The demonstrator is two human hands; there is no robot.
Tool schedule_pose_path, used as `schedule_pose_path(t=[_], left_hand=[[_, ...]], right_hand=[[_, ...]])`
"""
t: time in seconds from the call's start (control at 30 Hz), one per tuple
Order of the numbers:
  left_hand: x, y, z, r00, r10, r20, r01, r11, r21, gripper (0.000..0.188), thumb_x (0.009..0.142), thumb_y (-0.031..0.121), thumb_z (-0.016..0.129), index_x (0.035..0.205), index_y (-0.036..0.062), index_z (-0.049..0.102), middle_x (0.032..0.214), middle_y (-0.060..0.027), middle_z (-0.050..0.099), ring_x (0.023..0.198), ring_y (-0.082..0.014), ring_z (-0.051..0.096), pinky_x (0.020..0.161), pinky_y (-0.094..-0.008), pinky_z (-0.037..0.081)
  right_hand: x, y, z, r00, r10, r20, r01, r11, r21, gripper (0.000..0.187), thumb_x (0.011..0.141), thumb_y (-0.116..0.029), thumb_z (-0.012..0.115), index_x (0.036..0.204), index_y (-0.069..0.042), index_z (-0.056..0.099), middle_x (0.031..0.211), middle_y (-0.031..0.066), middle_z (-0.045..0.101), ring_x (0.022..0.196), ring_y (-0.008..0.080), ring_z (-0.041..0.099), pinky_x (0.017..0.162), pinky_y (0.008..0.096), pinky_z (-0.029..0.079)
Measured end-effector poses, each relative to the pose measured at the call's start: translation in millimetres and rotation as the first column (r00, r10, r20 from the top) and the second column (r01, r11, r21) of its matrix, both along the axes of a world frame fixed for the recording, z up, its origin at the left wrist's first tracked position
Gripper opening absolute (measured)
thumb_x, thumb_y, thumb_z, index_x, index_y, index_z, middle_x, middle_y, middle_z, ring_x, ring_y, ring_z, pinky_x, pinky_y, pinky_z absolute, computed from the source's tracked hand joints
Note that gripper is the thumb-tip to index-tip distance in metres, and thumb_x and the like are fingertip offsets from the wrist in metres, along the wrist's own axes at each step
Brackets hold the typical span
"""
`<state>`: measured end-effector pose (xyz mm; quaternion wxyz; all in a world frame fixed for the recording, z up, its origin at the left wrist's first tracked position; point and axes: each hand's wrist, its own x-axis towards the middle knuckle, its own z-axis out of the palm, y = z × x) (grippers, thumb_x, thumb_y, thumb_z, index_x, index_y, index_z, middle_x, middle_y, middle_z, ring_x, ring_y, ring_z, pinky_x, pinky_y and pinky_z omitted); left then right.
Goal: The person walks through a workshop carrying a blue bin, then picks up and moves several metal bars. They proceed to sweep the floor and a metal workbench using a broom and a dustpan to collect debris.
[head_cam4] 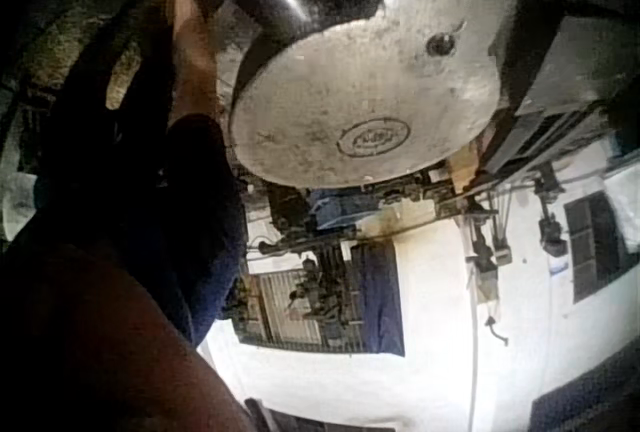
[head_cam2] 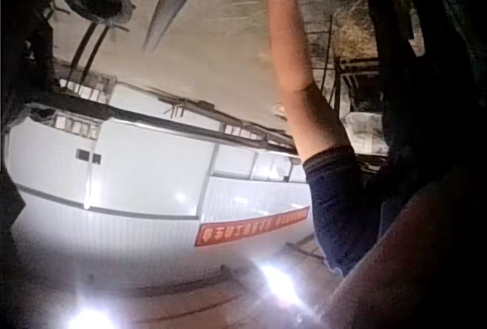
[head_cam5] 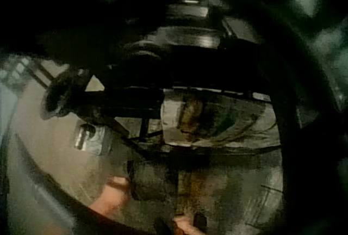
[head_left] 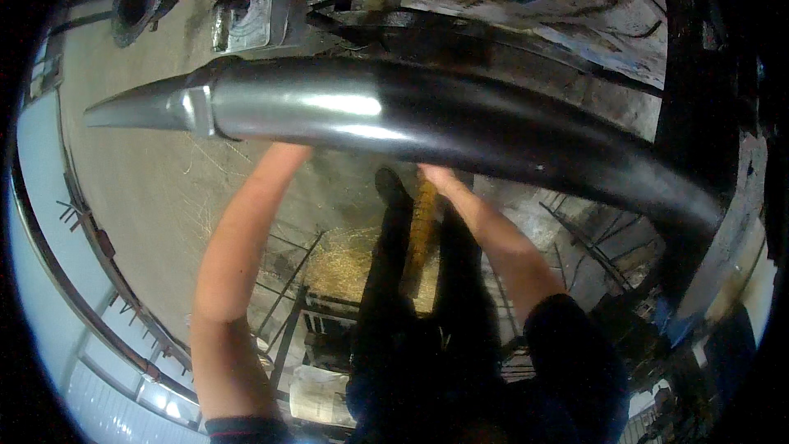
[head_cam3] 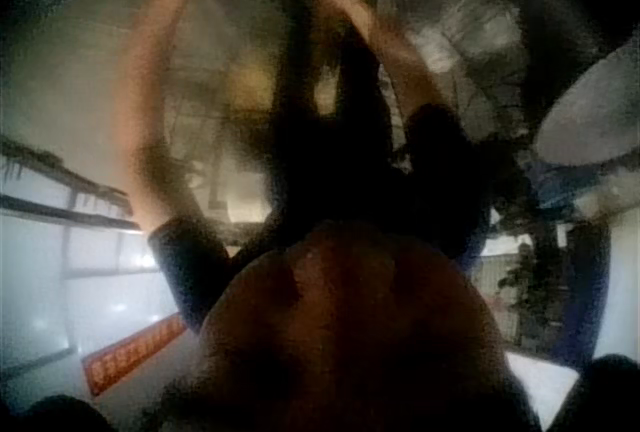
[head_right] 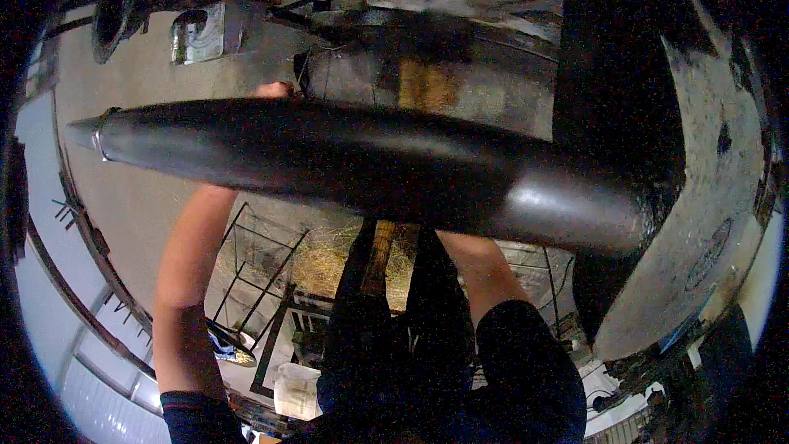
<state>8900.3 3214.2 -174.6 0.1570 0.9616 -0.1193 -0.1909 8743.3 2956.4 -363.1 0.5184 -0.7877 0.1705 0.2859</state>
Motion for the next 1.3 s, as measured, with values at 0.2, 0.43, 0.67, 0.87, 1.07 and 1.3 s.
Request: schedule_pose_path(t=[0.2, 0.43, 0.67, 0.87, 1.07, 1.3], left_hand=[[-13.1, 16.2, -44.7, 0.949, 0.24, -0.203, -0.299, 0.889, -0.347, 0.037, 0.077, 0.026, 0.048, 0.109, 0.0073, 0.048, 0.112, -0.0126, 0.048, 0.105, -0.0276, 0.044, 0.091, -0.0356, 0.032], [8.9, 5.0, 44.3, 0.992, 0.1, -0.071, -0.083, 0.974, 0.212, 0.013, 0.063, 0.006, 0.053, 0.075, 0.0057, 0.058, 0.082, -0.0141, 0.059, 0.081, -0.0323, 0.056, 0.068, -0.0394, 0.047], [9.1, 10.4, 84.2, 0.98, 0.085, -0.177, -0.015, 0.931, 0.365, 0.011, 0.065, 0.006, 0.053, 0.074, 0.0022, 0.057, 0.081, -0.0164, 0.059, 0.08, -0.0329, 0.057, 0.068, -0.0392, 0.047], [-4.6, 25.5, 48.0, 0.995, 0.087, 0.048, -0.098, 0.939, 0.33, 0.011, 0.066, 0.007, 0.053, 0.075, 0.0027, 0.058, 0.08, -0.0155, 0.059, 0.076, -0.0329, 0.058, 0.064, -0.0404, 0.048], [-3.8, 27.6, 48.0, 0.99, 0.143, -0.008, -0.131, 0.926, 0.353, 0.011, 0.066, 0.008, 0.054, 0.075, 0.0029, 0.058, 0.079, -0.0156, 0.059, 0.075, -0.0326, 0.058, 0.063, -0.0397, 0.048], [-5.1, 38.1, 69.0, 0.981, 0.153, -0.124, -0.095, 0.92, 0.38, 0.011, 0.062, 0.008, 0.058, 0.071, 0.0013, 0.056, 0.08, -0.0175, 0.058, 0.076, -0.0332, 0.057, 0.065, -0.0401, 0.047]], right_hand=[[23.5, 9.5, 92.1, 0.906, 0.017, -0.423, 0.133, 0.937, 0.322, 0.046, 0.075, -0.006, 0.051, 0.12, -0.012, 0.042, 0.084, 0.0032, 0.057, 0.068, 0.012, 0.053, 0.063, 0.0254, 0.044], [5.6, -139.7, 139.2, 0.976, -0.089, -0.199, 0.187, 0.812, 0.553, 0.044, 0.077, -0.001, 0.047, 0.121, -0.007, 0.041, 0.083, 0.005, 0.06, 0.084, 0.012, 0.052, 0.082, 0.0274, 0.04], [15.6, -183.3, 63.9, 0.829, 0.533, 0.169, -0.481, 0.833, -0.273, 0.011, 0.069, -0.008, 0.05, 0.075, -0.011, 0.06, 0.07, 0.0043, 0.06, 0.073, 0.0173, 0.058, 0.091, 0.0343, 0.034], [11.7, -25.4, 32.9, 0.942, 0.306, 0.135, -0.298, 0.951, -0.076, 0.009, 0.068, -0.01, 0.053, 0.07, -0.012, 0.062, 0.076, 0.0034, 0.063, 0.075, 0.0161, 0.059, 0.076, 0.0316, 0.042], [21.0, 12.1, 69.6, 0.919, 0.209, -0.334, -0.03, 0.882, 0.471, 0.062, 0.071, 0.001, 0.051, 0.128, -0.008, 0.03, 0.072, 0.0041, 0.055, 0.06, 0.0159, 0.051, 0.06, 0.029, 0.043], [-2.9, -114.4, 126.9, 0.951, 0.293, 0.099, -0.307, 0.859, 0.409, 0.057, 0.07, -0.001, 0.056, 0.122, -0.003, 0.034, 0.069, 0.0024, 0.055, 0.06, 0.0121, 0.051, 0.058, 0.0284, 0.043]])
